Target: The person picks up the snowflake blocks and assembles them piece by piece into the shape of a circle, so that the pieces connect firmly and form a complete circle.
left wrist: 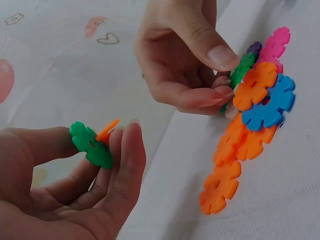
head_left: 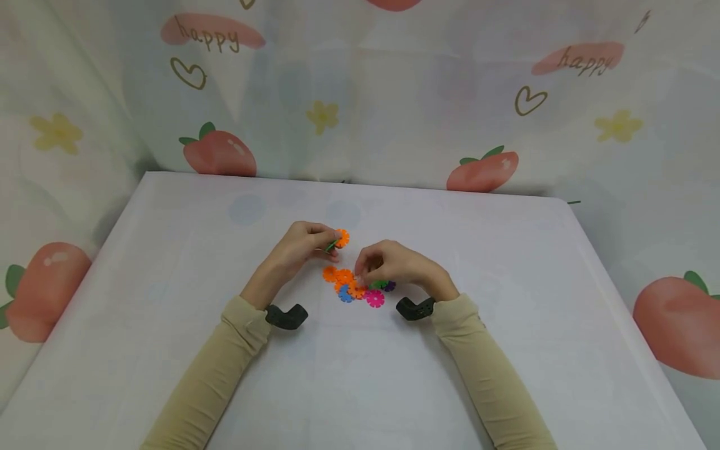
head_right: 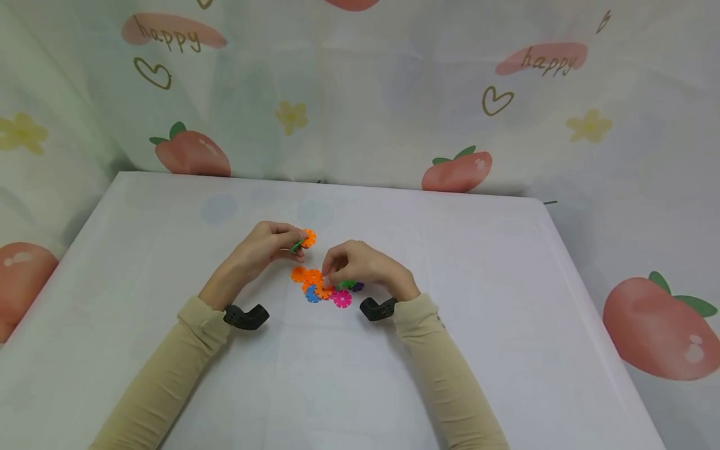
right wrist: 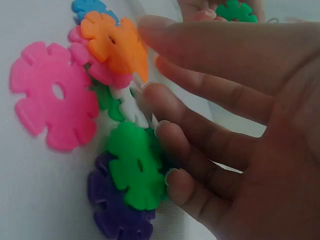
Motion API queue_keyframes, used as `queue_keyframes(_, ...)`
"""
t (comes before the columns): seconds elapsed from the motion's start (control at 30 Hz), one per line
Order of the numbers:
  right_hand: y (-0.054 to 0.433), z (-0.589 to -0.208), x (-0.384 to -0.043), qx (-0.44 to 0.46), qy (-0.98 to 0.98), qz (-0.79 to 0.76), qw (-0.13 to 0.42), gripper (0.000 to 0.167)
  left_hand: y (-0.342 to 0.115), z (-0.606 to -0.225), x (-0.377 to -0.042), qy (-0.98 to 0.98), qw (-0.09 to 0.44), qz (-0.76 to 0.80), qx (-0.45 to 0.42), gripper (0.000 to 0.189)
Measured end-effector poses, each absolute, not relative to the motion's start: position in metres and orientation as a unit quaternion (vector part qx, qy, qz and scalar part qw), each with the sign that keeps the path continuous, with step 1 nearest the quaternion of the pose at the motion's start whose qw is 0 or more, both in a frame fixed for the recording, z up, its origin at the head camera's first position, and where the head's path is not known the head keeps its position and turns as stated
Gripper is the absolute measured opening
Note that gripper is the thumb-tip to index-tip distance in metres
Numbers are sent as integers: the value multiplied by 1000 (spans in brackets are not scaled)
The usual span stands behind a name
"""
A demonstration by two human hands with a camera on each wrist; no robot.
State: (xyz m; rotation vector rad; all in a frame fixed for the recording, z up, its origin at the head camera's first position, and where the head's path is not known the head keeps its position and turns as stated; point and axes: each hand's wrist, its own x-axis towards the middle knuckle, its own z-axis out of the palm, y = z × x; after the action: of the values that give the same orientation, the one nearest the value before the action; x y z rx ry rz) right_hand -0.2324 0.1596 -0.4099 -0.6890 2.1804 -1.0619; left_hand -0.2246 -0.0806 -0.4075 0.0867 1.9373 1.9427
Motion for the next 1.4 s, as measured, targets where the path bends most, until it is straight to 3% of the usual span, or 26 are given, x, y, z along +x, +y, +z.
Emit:
queue_keyframes(0.37,151,-412,-227,-270,858,-336,280,19,-79,-407,-224,671,203,712,29,29)
queue_keyframes(0.67,161,-415,-235,-262,843,-384,270,3,-77,-410,-224,675,209,708,24,31)
queue_keyframes(0.97,166,-414,-237,-203,831,-491,164,23,-76,-407,-223,670,202,713,24,33)
queue_keyframes(1.4,156,-409,-233,-117,794,-576,156,41,-69,-405,-221,692,177,700,26,32)
